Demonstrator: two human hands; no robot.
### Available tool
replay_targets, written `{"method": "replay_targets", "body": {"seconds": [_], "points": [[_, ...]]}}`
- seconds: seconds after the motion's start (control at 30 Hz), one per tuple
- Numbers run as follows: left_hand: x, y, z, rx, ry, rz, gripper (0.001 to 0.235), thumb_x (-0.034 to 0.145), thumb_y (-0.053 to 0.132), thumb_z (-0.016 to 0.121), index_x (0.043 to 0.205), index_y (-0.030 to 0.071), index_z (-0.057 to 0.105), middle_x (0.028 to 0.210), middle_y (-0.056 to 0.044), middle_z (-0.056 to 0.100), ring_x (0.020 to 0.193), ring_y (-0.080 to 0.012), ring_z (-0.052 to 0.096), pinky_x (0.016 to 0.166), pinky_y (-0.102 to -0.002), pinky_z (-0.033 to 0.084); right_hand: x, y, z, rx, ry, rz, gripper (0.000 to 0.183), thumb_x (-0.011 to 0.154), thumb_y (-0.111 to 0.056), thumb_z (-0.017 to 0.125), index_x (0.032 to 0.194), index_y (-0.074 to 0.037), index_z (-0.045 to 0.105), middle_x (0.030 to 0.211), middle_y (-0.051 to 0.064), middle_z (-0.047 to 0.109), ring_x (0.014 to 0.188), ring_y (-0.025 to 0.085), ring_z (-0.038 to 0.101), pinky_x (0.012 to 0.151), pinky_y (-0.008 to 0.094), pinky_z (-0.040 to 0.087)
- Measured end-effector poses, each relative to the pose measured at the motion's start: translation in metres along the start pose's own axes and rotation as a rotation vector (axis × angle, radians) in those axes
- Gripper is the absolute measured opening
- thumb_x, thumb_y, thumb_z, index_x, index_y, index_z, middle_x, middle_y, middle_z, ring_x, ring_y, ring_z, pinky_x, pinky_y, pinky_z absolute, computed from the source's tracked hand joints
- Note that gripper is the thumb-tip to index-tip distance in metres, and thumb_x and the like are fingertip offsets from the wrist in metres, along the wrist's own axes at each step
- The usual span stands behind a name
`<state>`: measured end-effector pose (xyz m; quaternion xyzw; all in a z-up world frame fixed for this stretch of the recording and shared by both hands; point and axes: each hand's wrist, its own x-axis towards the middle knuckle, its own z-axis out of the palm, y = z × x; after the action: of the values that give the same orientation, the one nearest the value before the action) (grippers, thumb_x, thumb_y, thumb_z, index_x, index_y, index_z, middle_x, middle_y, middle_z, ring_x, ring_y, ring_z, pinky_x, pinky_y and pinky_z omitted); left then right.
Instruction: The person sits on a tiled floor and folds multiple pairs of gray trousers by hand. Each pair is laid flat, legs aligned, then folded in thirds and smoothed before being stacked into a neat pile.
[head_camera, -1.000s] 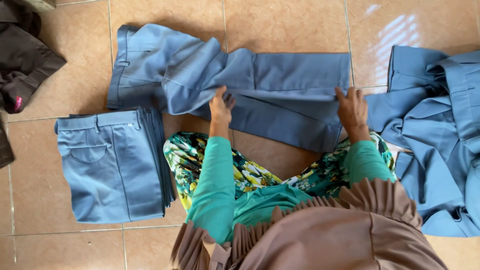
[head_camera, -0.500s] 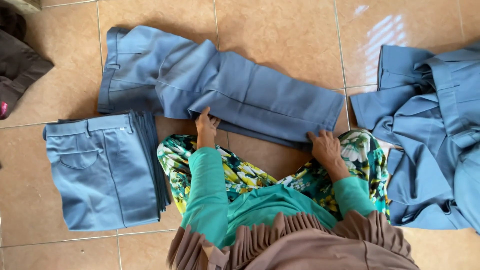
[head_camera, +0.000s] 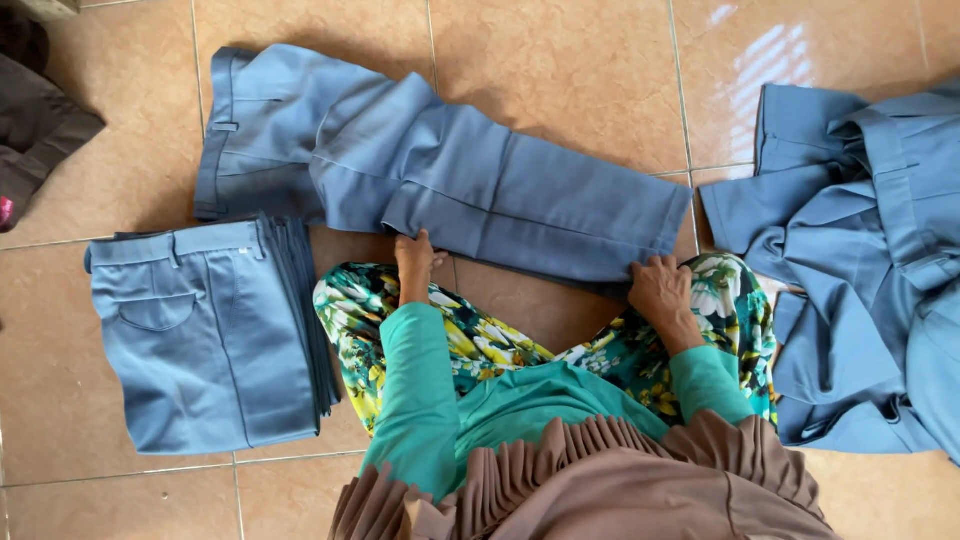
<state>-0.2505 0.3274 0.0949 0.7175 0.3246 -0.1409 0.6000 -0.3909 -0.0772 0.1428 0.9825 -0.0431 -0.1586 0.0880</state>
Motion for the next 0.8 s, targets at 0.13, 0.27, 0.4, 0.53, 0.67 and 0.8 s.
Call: {"method": "replay_targets", "body": {"seconds": [0.13,0.27,0.4,0.53,0.67,0.8], "points": [[0.007,-0.003,0.005,0.043,0.070,0.050,0.062,0.102,0.022,0.056,0.141,-0.021,0.033,0.126,-0.044,0.054,0.085,-0.0474,0.072,0.055,-0.047,0.069,-0.002,-0.001,-0.035,0.046,-0.045,0.017,0.037,0.094,-0.025,0.050,0.117,-0.025,0.079,0.101,0.005,0.075,0.095,0.026,0.066,0.071,0.037,0.045],[-0.007,0.006,-0.001,-0.070,0.054,0.027,0.062,0.101,0.017,0.052,0.138,-0.028,0.034,0.124,-0.046,0.054,0.090,-0.0451,0.072,0.065,-0.048,0.069,0.018,0.015,-0.042,0.484,0.049,0.264,0.056,0.100,-0.047,0.052,0.144,-0.013,0.057,0.114,0.032,0.069,0.104,0.051,0.068,0.080,0.060,0.056],[-0.002,0.006,-0.007,-0.177,-0.005,0.024,0.062,0.101,0.016,0.053,0.140,-0.027,0.032,0.119,-0.042,0.055,0.091,-0.0466,0.072,0.069,-0.048,0.069,0.049,0.026,-0.013,0.685,0.180,0.389,0.075,0.097,-0.016,0.069,0.155,0.009,0.029,0.131,0.041,0.050,0.115,0.061,0.055,0.090,0.069,0.051],[-0.025,0.013,-0.010,0.017,0.036,0.112,0.055,0.104,0.010,0.048,0.138,-0.029,0.031,0.109,-0.038,0.062,0.086,-0.0455,0.073,0.068,-0.048,0.068,0.050,0.017,-0.001,0.725,0.177,0.385,0.082,0.092,-0.001,0.067,0.157,0.012,0.019,0.129,0.039,0.049,0.118,0.061,0.051,0.097,0.064,0.048],[-0.030,0.012,0.009,0.430,0.344,0.467,0.080,0.101,0.006,0.058,0.157,-0.009,0.004,0.117,-0.038,0.056,0.104,-0.0507,0.065,0.082,-0.058,0.058,0.066,0.024,0.037,0.802,0.209,0.526,0.091,0.091,-0.010,0.072,0.160,0.003,0.014,0.131,0.035,0.042,0.122,0.061,0.047,0.104,0.065,0.045],[-0.065,0.041,0.045,0.725,0.289,0.547,0.048,0.099,0.014,0.058,0.147,0.014,0.054,0.153,-0.032,0.039,0.134,-0.0536,0.046,0.098,-0.066,0.044,0.094,0.040,0.106,0.907,0.155,0.643,0.111,0.086,-0.024,0.081,0.162,-0.005,0.003,0.135,0.034,0.039,0.125,0.058,0.049,0.100,0.065,0.047]]}}
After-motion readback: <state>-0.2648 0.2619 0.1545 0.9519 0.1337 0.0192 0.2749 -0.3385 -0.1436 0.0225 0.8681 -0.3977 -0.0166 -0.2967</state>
